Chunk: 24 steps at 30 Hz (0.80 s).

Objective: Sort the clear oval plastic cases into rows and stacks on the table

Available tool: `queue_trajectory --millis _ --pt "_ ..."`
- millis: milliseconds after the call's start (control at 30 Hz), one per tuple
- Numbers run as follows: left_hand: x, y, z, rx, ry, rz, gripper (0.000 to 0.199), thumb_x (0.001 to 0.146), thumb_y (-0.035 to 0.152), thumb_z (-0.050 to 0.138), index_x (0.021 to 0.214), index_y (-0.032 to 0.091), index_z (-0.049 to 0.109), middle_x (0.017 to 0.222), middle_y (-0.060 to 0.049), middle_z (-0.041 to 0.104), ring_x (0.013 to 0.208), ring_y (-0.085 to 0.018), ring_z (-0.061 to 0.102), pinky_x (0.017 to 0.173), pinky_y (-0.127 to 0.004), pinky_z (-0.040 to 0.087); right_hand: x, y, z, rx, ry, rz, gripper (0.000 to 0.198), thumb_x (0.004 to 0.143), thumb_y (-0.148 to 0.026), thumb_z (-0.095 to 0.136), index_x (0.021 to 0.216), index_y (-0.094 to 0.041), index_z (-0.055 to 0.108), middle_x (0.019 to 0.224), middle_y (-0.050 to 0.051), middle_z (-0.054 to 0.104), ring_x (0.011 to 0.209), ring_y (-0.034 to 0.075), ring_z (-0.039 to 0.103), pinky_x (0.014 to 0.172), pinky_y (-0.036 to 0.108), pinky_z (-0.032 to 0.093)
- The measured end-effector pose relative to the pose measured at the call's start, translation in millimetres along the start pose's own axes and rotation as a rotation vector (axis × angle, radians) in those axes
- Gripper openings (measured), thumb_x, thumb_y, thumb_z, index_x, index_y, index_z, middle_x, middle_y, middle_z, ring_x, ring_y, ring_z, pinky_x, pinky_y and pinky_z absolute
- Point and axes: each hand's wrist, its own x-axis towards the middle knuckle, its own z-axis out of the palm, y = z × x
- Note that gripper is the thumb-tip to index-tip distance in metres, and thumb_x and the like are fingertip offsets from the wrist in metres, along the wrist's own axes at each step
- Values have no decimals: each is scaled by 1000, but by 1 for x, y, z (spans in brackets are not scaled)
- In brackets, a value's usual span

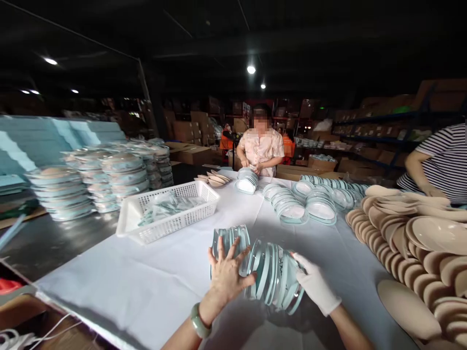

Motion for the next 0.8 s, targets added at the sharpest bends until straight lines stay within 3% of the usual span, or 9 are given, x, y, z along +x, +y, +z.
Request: queue_trajectory --millis 167,300,400,467,633,800 --pt "4 14 -3 -44 69 -43 56 75 48 72 129 35 69 159 -6 43 150 -57 5 109 -84 0 10 14 -4 45 20 2 72 68 -39 43 128 -7 66 135 13 64 128 28 60 117 43 43" --pt "0 19 1 -22 107 -52 26 82 40 65 96 25 81 158 -7 45 151 -55 10 110 -83 4 8 16 -9 16 28 -10 70 67 -40 46 125 -10 69 133 13 66 125 29 62 112 44 48" --pt "-4 20 7 15 130 -40 24 87 34 59 84 22 80 155 -5 49 151 -53 12 111 -82 7 5 7 -9 34 2 31 67 67 -39 44 124 -15 69 131 12 67 104 28 73 95 45 59" --pt "-6 19 9 25 134 -26 24 89 30 56 84 24 79 154 -3 51 152 -50 15 112 -81 9 5 2 -9 62 -13 55 62 66 -39 45 118 -18 72 128 12 69 95 27 74 92 46 60" --pt "-7 8 8 63 195 -58 30 90 20 50 81 23 78 146 -4 60 151 -43 25 115 -78 11 10 6 -23 194 29 41 53 55 -42 49 95 -19 76 116 14 74 117 34 66 111 49 47" --pt "1 -3 9 48 274 -82 28 88 21 53 74 21 76 140 -8 64 148 -43 32 116 -78 9 8 23 -54 333 233 166 59 51 -43 65 103 -16 73 125 15 70 125 36 62 114 46 44"
